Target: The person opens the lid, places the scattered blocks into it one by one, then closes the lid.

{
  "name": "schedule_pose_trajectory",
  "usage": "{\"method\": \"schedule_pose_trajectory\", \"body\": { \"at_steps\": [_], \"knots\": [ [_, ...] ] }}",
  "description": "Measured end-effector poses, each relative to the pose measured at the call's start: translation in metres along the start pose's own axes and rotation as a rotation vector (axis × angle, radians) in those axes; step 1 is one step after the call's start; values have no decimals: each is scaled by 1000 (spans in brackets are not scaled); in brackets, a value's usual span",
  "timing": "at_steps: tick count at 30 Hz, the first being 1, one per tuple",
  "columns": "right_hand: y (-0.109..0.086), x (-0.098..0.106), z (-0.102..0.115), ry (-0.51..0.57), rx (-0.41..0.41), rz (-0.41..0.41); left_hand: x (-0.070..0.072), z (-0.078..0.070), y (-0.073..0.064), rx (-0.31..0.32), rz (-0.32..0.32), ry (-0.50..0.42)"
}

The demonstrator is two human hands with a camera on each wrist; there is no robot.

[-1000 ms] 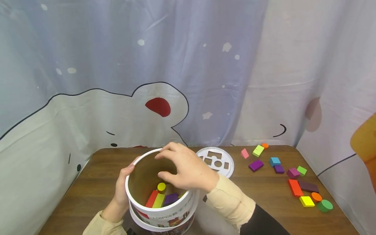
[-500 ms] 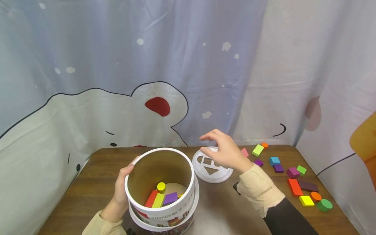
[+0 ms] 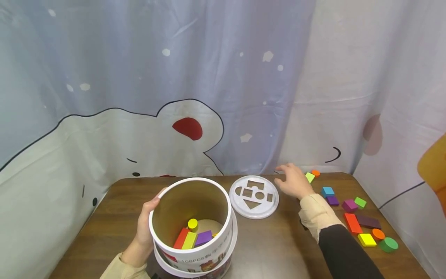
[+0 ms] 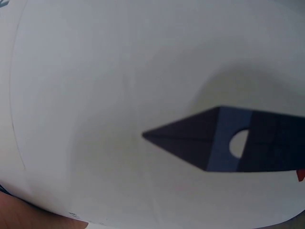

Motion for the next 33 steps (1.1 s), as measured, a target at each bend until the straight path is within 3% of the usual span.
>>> {"method": "schedule_pose_trajectory", "body": {
  "at_steps": [6, 10, 13, 19, 27, 33],
  "knots": [
    [-3, -20, -31, -177, 43, 32, 8, 8, -2, 4, 1, -32],
    [-8, -27, -38, -229, 50, 67, 8, 7, -2, 10, -3, -20],
    [-14, -30, -43, -247, 74, 30, 4, 4, -1, 21, -11, 5],
    [-24, -35, -49, -253, 70, -54, 0, 1, -1, 36, -20, 28],
    [-34, -32, -45, -251, 27, -82, 3, 5, 0, 17, -5, -6],
    [-35, -17, -26, -108, -25, -126, 6, 9, 1, 1, 9, -28]
  ]
}}
Point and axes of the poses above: each hand's wrist, its own y-axis towards the middle knuckle, its own x-axis out of the back of the hand, z = x × y, the point moved 1 cm from there along y, towards the middle knuckle, and after that the axes turned 3 degrees about -y, right-handed, at the moved point
